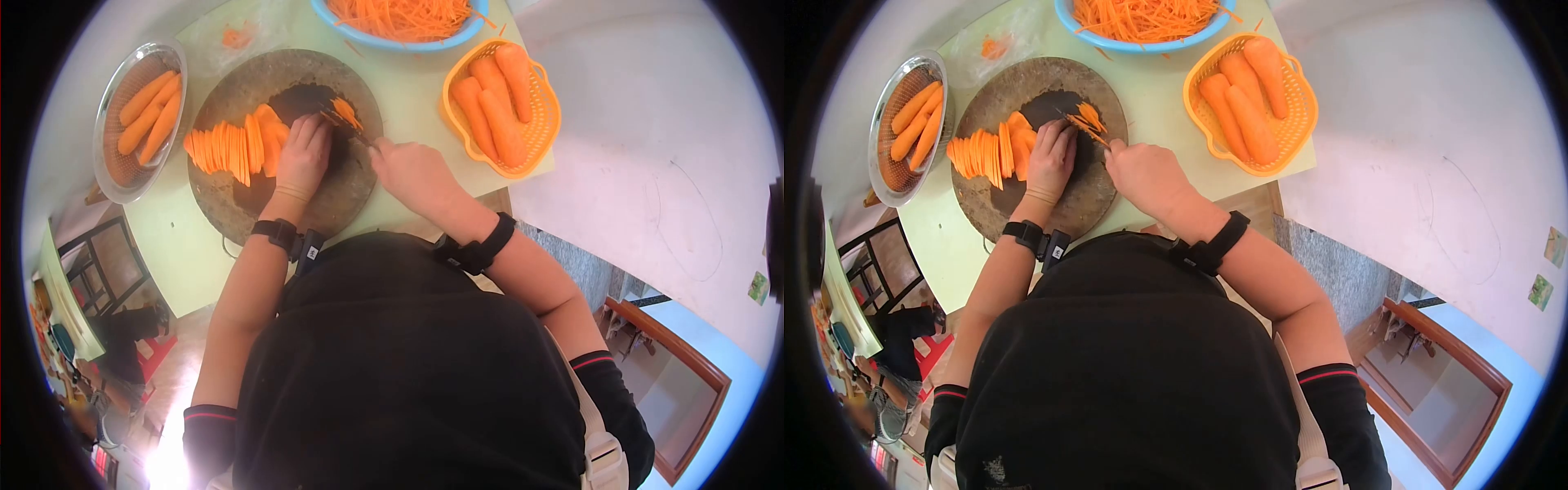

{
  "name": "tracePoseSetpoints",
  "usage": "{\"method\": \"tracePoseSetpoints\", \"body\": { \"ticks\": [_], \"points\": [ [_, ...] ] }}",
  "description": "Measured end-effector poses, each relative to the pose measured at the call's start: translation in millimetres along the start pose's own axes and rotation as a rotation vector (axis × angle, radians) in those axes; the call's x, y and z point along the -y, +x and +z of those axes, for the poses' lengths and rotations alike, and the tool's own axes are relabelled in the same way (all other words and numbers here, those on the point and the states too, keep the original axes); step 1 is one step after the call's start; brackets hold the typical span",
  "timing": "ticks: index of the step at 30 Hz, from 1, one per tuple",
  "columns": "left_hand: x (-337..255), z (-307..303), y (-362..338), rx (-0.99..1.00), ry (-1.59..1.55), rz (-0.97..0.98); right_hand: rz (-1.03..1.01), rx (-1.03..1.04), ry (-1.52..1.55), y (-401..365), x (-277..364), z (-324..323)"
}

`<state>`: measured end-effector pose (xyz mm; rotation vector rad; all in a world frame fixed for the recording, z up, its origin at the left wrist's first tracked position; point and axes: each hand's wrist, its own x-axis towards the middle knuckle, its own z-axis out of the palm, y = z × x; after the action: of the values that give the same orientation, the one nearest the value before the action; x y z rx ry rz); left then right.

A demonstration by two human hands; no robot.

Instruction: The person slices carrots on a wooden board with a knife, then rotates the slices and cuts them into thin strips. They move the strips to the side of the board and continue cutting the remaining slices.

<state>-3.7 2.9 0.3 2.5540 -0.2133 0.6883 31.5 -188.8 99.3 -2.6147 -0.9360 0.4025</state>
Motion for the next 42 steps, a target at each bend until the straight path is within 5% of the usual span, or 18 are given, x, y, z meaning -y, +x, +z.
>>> {"method": "tracePoseSetpoints", "body": {
  "ticks": [42],
  "points": [
    [2.3,0.7,-1.5,0.008,0.01,0.012,0.007,0.017,0.066,0.7,1.5,1.8]
  ]
}}
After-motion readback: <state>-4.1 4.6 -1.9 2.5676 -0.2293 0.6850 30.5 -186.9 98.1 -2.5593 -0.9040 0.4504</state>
